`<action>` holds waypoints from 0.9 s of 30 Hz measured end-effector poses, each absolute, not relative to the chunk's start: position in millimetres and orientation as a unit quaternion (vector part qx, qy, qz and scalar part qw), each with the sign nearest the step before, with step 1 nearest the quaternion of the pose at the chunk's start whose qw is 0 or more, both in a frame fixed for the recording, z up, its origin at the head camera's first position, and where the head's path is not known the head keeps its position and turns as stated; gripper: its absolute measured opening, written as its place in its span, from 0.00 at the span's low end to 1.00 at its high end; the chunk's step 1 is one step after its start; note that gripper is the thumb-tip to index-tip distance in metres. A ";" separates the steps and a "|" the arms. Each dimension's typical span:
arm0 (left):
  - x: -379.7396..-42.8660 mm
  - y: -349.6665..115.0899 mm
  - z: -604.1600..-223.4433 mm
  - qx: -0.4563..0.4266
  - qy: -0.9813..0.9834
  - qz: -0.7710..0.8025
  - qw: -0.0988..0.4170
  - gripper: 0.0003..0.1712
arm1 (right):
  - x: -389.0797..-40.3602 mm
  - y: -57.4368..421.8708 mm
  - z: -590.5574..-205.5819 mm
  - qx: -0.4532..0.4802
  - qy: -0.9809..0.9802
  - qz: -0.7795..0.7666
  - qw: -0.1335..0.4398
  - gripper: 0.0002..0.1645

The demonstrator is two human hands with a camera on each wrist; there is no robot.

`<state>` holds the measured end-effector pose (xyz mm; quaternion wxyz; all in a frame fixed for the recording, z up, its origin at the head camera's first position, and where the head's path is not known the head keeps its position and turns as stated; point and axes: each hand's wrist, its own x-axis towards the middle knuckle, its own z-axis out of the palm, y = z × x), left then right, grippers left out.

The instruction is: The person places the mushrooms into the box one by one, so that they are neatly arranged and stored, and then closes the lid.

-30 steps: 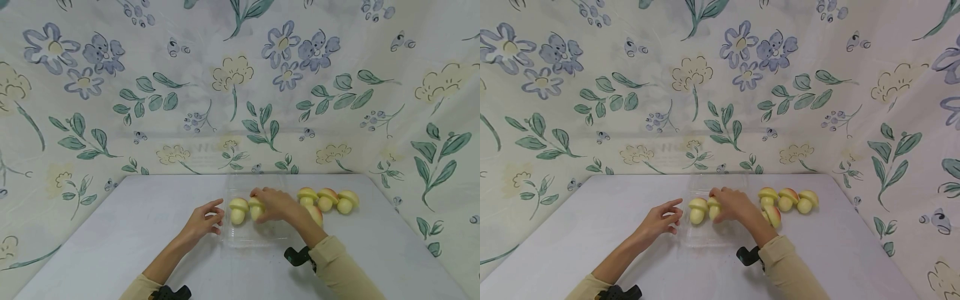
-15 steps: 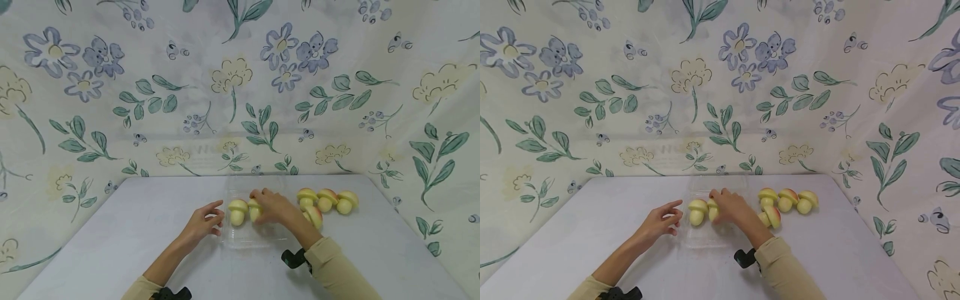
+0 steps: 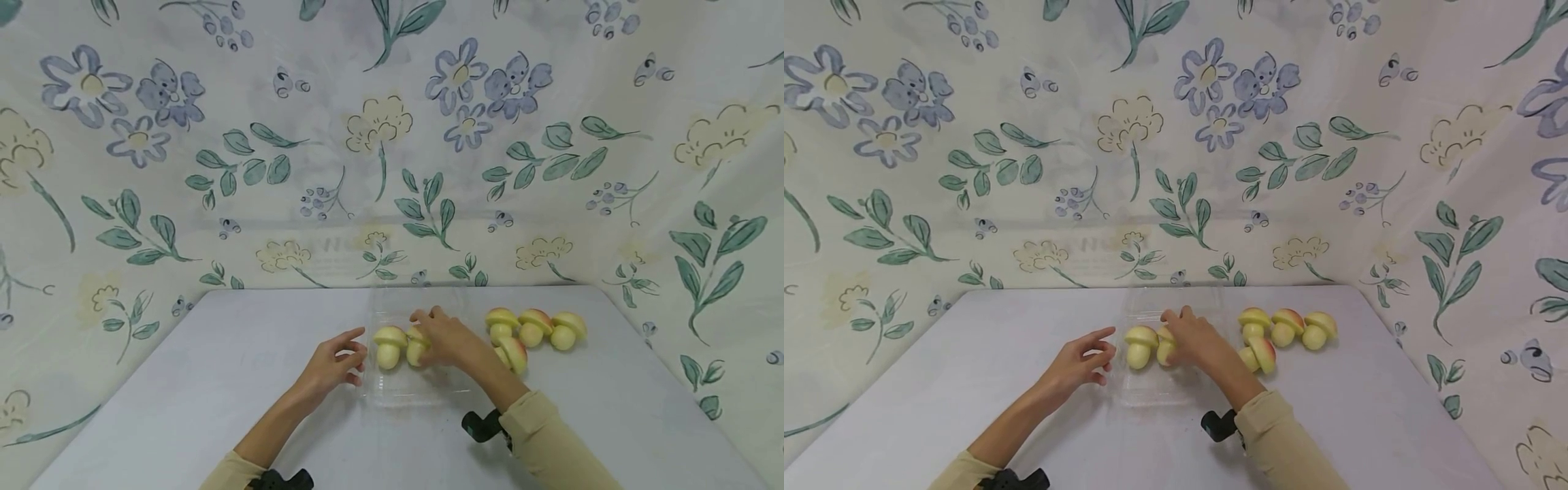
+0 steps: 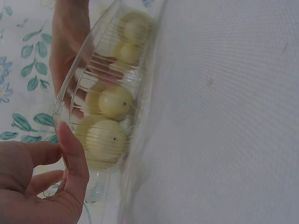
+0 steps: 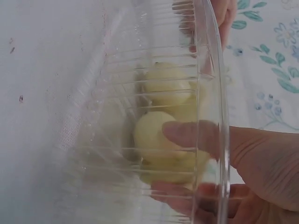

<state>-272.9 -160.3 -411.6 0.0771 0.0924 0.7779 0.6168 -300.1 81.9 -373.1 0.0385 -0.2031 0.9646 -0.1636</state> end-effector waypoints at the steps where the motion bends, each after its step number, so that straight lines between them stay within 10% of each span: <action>1: -273.3 -160.3 -412.2 0.092 0.778 0.617 0.077 0.32 | -299.5 82.5 -373.1 -0.202 0.965 -0.165 0.038 0.41; 27: -274.9 -160.1 -413.1 0.082 0.784 0.610 0.078 0.32 | -269.4 129.7 -357.3 -0.219 0.963 -0.155 -0.037 0.38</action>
